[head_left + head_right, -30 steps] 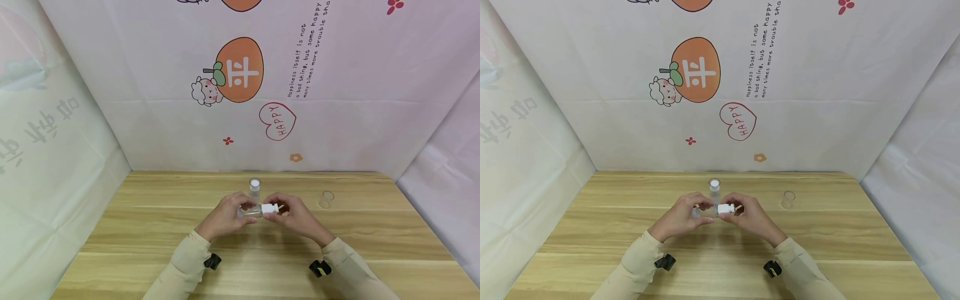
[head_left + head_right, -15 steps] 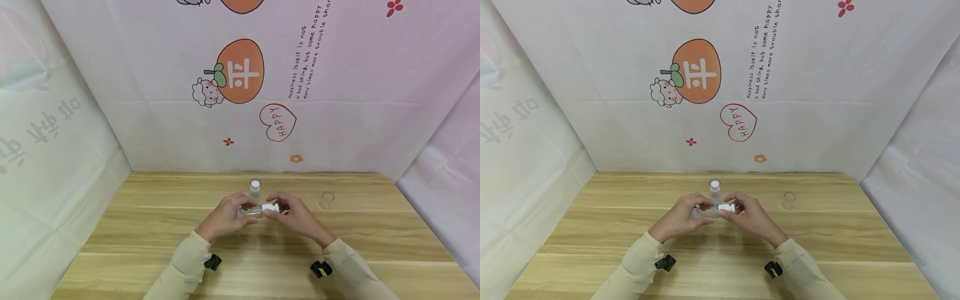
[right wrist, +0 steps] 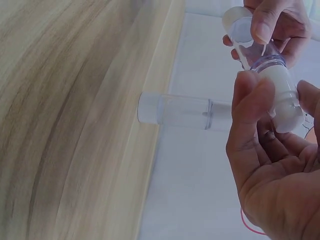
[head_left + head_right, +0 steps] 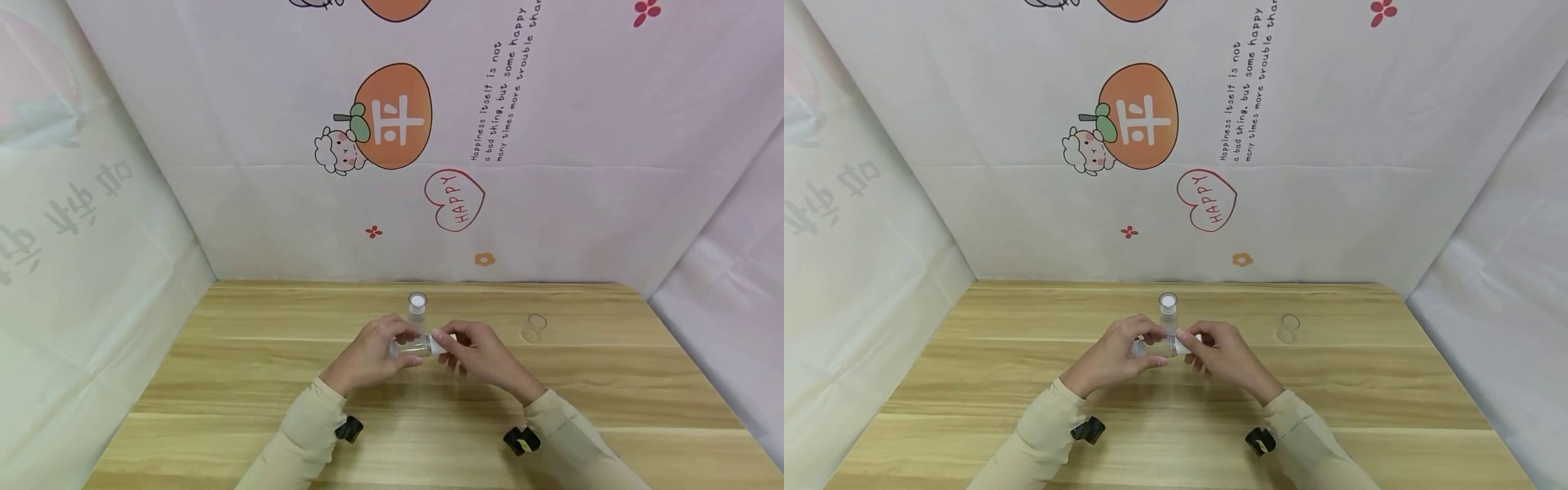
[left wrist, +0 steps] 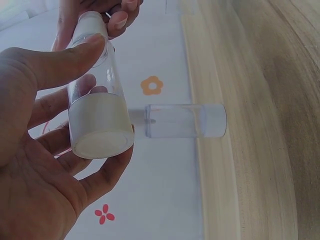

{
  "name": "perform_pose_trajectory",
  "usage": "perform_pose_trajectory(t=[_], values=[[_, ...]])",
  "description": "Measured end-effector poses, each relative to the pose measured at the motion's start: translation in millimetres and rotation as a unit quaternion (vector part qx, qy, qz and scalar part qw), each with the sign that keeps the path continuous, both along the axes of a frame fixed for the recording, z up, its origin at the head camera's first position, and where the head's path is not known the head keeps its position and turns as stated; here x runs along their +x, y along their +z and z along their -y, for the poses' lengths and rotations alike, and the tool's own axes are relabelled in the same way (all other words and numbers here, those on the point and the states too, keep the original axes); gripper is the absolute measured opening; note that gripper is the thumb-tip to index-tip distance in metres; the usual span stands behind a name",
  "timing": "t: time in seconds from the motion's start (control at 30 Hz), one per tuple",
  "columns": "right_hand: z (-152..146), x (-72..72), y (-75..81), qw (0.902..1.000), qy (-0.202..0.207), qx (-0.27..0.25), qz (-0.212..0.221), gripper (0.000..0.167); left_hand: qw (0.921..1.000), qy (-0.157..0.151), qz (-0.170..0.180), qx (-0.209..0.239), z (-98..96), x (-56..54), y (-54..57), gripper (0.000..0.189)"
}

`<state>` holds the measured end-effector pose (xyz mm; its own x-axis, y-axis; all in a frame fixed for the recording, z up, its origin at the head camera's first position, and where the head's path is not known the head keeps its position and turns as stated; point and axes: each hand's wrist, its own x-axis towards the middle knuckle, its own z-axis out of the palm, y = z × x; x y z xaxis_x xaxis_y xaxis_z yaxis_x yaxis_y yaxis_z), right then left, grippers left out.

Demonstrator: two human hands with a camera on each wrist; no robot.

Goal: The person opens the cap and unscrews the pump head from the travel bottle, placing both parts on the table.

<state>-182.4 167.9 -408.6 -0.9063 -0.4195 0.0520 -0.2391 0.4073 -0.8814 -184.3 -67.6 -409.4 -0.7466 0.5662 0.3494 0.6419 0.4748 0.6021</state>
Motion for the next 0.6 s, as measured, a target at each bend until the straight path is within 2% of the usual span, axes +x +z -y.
perform_pose_trajectory(t=[0.33,0.6], values=[[0.4,1.3,-1.8,0.9998,0.000,-0.020,-0.006,0.023,1.0000,0.007,0.001,-0.005,0.6,0.6,0.2,0.033],[-0.7,0.8,-3.9,0.9983,0.030,-0.044,-0.022,0.022,1.0000,0.006,-0.002,0.007,1.4,-1.2,-2.9,0.033]])
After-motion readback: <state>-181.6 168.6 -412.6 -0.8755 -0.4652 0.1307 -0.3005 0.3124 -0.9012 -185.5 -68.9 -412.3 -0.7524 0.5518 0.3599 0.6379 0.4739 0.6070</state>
